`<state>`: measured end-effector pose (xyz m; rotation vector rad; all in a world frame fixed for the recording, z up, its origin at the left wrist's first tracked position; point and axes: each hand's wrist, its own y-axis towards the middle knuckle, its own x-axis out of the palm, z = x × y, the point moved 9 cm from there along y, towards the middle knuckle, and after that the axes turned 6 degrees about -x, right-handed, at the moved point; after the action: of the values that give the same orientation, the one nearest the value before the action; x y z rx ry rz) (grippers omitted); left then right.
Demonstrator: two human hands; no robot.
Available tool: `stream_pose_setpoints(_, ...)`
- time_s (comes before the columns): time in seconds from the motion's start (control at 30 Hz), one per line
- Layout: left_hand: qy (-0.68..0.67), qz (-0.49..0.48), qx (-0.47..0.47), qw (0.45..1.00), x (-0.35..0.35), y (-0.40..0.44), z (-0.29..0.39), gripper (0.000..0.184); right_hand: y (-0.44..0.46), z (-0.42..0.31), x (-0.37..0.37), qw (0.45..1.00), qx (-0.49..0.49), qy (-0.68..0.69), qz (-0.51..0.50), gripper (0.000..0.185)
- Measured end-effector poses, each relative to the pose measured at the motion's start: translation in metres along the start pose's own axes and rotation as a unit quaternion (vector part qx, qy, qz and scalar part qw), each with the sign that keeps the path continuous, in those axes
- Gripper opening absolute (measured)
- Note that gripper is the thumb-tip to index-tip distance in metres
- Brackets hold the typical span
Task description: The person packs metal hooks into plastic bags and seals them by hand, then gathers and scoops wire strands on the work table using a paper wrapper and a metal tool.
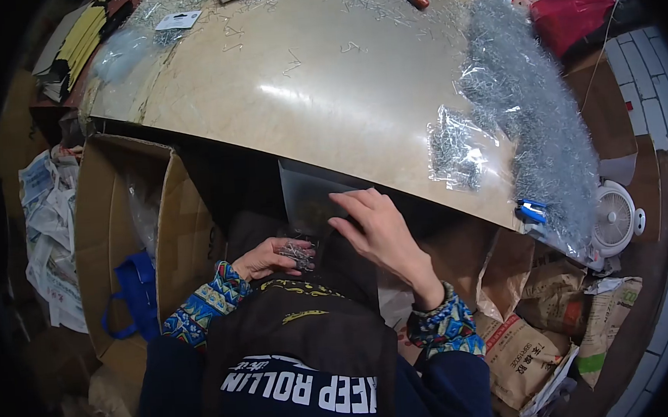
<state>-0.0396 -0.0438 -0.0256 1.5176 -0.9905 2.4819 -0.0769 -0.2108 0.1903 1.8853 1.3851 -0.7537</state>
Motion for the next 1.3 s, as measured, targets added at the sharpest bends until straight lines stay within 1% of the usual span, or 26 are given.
stream_pose_setpoints(0.03, 0.000, -0.006, 0.004, 1.000, 0.000, -0.002, -0.001, 0.058, -0.002, 0.002, -0.001, 1.000, 0.015, 0.012, -0.016, 0.038)
stream_pose_setpoints(0.1, -0.004, -0.029, -0.008, 1.000, 0.009, -0.008, 0.001, 0.060, -0.009, 0.000, 0.003, 0.999, 0.012, 0.008, -0.040, 0.041)
stream_pose_setpoints(0.17, 0.012, -0.046, 0.006, 0.999, 0.021, -0.008, 0.016, 0.059, -0.013, -0.001, 0.008, 0.998, 0.005, 0.003, -0.056, 0.049)
stream_pose_setpoints(0.2, 0.029, -0.036, 0.027, 0.999, 0.028, -0.008, 0.026, 0.054, -0.014, -0.003, 0.009, 0.998, -0.001, 0.006, -0.055, 0.051)
stream_pose_setpoints(0.3, 0.156, -0.007, 0.076, 0.985, 0.054, -0.012, 0.064, 0.050, -0.004, -0.015, 0.008, 0.999, -0.041, -0.006, -0.034, 0.056)
stream_pose_setpoints(0.33, 0.186, 0.024, 0.075, 0.979, 0.056, -0.012, 0.073, 0.047, 0.000, -0.020, 0.009, 0.998, -0.055, -0.004, -0.031, 0.061)
stream_pose_setpoints(0.43, 0.269, 0.018, 0.123, 0.955, 0.076, -0.013, 0.102, 0.048, 0.014, -0.037, 0.010, 0.996, -0.093, -0.011, -0.009, 0.075)
stream_pose_setpoints(0.47, 0.276, 0.008, 0.136, 0.952, 0.079, -0.012, 0.107, 0.046, 0.017, -0.039, 0.011, 0.996, -0.088, -0.020, -0.005, 0.080)
stream_pose_setpoints(0.57, 0.318, 0.025, 0.138, 0.938, 0.083, -0.011, 0.114, 0.041, 0.021, -0.038, 0.012, 0.991, -0.107, -0.081, 0.027, 0.083)
stream_pose_setpoints(0.6, 0.336, 0.014, 0.162, 0.928, 0.087, -0.010, 0.118, 0.038, 0.021, -0.036, 0.013, 0.992, -0.085, -0.096, 0.008, 0.077)
stream_pose_setpoints(0.63, 0.381, 0.051, 0.113, 0.916, 0.081, -0.007, 0.115, 0.038, 0.022, -0.028, 0.020, 0.993, -0.060, -0.102, -0.024, 0.056)
stream_pose_setpoints(0.7, 0.420, 0.020, 0.184, 0.888, 0.094, -0.010, 0.123, 0.036, 0.017, -0.022, 0.020, 0.993, -0.091, -0.075, 0.009, 0.034)
stream_pose_setpoints(0.73, 0.336, 0.025, 0.159, 0.928, 0.089, -0.006, 0.124, 0.034, 0.015, -0.023, -0.003, 0.983, -0.126, -0.080, 0.104, 0.017)
stream_pose_setpoints(0.77, 0.241, 0.039, 0.123, 0.962, 0.092, -0.014, 0.117, 0.031, 0.015, -0.029, -0.042, 0.945, -0.189, -0.069, 0.256, 0.009)
stream_pose_setpoints(0.8, 0.160, 0.064, 0.168, 0.971, 0.115, -0.025, 0.129, 0.027, 0.009, -0.007, -0.045, 0.957, -0.062, -0.069, 0.274, 0.007)
stream_pose_setpoints(0.83, 0.252, 0.085, 0.206, 0.942, 0.121, -0.028, 0.141, 0.027, 0.012, 0.019, -0.061, 0.951, 0.038, -0.081, 0.297, 0.006)
stream_pose_setpoints(0.9, 0.433, 0.127, 0.295, 0.842, 0.136, -0.042, 0.168, 0.026, 0.012, 0.061, -0.058, 0.930, 0.030, -0.243, 0.275, 0.006)
stream_pose_setpoints(0.93, 0.567, 0.141, 0.424, 0.692, 0.164, -0.057, 0.188, 0.027, 0.009, 0.078, -0.074, 0.913, 0.090, -0.269, 0.292, 0.006)
stream_pose_setpoints(0.97, 0.631, 0.156, 0.472, 0.595, 0.168, -0.060, 0.199, 0.029, 0.006, 0.093, -0.092, 0.895, 0.145, -0.294, 0.304, 0.007)
stream_pose_setpoints(1.03, 0.738, 0.214, 0.475, 0.428, 0.171, -0.052, 0.220, 0.033, 0.001, 0.114, -0.113, 0.878, 0.181, -0.350, 0.273, 0.006)
stream_pose_setpoints(1.07, 0.746, 0.256, 0.462, 0.405, 0.154, -0.041, 0.232, 0.035, 0.004, 0.119, -0.124, 0.866, 0.195, -0.379, 0.261, 0.007)
stream_pose_setpoints(1.17, 0.697, 0.260, 0.492, 0.453, 0.147, -0.039, 0.246, 0.035, 0.004, 0.070, -0.151, 0.824, 0.113, -0.401, 0.384, 0.013)
stream_pose_setpoints(1.2, 0.683, 0.273, 0.484, 0.474, 0.144, -0.039, 0.248, 0.036, 0.002, 0.069, -0.151, 0.869, 0.098, -0.278, 0.397, 0.015)
stream_pose_setpoints(1.23, 0.664, 0.282, 0.481, 0.498, 0.136, -0.036, 0.249, 0.037, 0.005, 0.067, -0.156, 0.899, 0.075, -0.158, 0.402, 0.016)
stream_pose_setpoints(1.27, 0.649, 0.291, 0.488, 0.505, 0.134, -0.037, 0.252, 0.035, 0.012, 0.055, -0.158, 0.920, 0.104, 0.035, 0.376, 0.015)
stream_pose_setpoints(1.3, 0.635, 0.294, 0.490, 0.519, 0.134, -0.037, 0.253, 0.033, 0.018, 0.029, -0.153, 0.906, 0.138, 0.226, 0.332, 0.014)
